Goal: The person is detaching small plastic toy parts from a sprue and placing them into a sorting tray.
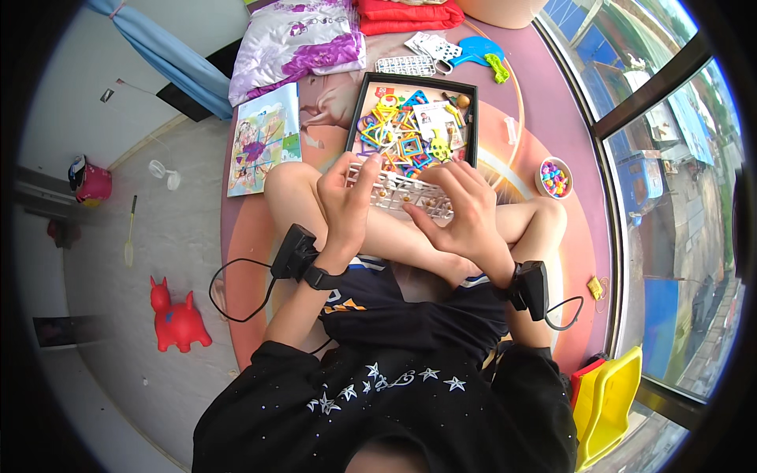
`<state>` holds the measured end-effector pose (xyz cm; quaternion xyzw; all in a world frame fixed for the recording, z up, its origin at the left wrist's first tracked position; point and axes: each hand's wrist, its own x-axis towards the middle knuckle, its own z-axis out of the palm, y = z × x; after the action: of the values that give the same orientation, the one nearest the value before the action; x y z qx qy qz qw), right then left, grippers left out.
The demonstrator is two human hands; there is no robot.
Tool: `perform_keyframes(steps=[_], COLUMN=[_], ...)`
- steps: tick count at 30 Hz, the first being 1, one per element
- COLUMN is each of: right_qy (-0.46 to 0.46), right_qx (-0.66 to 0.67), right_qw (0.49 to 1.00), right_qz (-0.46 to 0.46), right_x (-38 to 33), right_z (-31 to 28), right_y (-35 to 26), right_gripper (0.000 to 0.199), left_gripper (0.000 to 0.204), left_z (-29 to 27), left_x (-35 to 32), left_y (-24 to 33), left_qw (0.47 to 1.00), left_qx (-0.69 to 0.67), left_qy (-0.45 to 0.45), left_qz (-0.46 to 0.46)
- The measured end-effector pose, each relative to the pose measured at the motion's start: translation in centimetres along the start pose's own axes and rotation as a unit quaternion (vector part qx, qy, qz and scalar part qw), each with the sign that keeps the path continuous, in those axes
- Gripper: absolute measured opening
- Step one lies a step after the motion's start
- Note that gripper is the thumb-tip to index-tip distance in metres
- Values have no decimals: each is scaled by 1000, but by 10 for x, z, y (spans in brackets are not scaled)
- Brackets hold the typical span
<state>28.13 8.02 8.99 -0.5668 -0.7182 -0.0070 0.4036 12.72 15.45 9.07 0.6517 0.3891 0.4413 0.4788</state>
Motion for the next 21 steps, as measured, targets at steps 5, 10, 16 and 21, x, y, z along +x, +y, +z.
perform_keyframes(steps=[5, 10, 16, 21], right_qy=[265, 304, 114, 75], right_qx=[375, 436, 499, 428], right_qw=[816, 809, 820, 873], right_qz=[352, 252, 256, 223], right_x=[-11, -12, -7, -8], right_z=[11, 4, -8, 6], right_y=[-25, -25, -48, -43], right_gripper=[14, 33, 36, 38], left_gripper=[25, 27, 37, 42], left_z=[19, 11, 5, 12], left_x=[-4, -3, -20, -20], left_y=[-4, 25, 35, 16], left_qw=[972, 980, 970, 974], left_qx=[-190, -176, -163, -118], left_qy=[137, 37, -182, -194], left_qz=[-13, 80, 7, -13])
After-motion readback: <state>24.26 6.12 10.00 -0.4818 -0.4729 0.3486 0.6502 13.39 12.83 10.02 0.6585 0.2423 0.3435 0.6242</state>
